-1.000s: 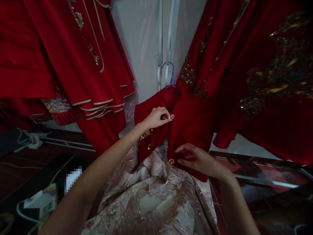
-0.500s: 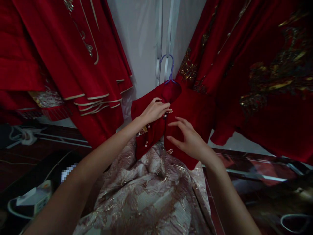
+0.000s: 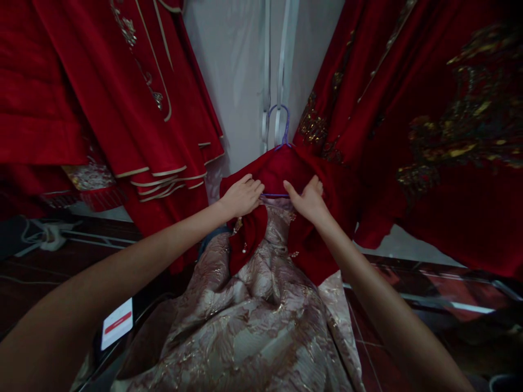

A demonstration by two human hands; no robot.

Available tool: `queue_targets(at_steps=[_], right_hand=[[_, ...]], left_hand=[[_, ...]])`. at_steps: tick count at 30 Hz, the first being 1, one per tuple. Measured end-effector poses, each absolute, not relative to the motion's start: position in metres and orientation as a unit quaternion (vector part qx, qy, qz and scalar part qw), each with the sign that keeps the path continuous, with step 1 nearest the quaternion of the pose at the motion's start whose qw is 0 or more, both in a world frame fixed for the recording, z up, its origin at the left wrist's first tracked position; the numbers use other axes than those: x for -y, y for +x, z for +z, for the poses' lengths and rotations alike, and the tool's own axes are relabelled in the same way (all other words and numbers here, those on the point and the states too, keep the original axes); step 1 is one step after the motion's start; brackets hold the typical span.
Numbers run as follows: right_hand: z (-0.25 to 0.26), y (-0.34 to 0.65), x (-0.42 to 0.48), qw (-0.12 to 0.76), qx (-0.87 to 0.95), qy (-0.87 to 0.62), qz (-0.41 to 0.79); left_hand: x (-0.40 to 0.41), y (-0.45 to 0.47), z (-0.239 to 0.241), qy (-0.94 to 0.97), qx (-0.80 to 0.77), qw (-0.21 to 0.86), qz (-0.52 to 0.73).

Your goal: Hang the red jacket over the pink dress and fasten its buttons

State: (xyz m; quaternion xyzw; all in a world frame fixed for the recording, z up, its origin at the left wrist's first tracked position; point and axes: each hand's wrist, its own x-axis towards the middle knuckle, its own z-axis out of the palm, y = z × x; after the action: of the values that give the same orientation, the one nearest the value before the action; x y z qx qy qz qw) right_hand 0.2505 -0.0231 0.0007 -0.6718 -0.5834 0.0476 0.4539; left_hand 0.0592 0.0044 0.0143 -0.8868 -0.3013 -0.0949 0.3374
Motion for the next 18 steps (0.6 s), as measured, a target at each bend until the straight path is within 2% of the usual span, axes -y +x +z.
queue_targets(at_steps=[6, 10, 18], right_hand=[[-0.004, 0.314, 0.007, 0.4, 0.626, -0.661, -0.103], [0.003, 0.333, 0.004, 0.371, 0.638, -0.649, -0.185], [0.038, 0.362, 0.006, 0.355, 0.614, -0.656, -0.259]], left_hand=[[-0.002, 0.033, 0.007, -0.861, 0.328, 0.377, -0.097], [-0.006, 0.025, -0.004, -0.844, 0.378, 0.367, -0.103], [-0.025, 0.021, 0.022, -0.821, 0.431, 0.345, -0.146]])
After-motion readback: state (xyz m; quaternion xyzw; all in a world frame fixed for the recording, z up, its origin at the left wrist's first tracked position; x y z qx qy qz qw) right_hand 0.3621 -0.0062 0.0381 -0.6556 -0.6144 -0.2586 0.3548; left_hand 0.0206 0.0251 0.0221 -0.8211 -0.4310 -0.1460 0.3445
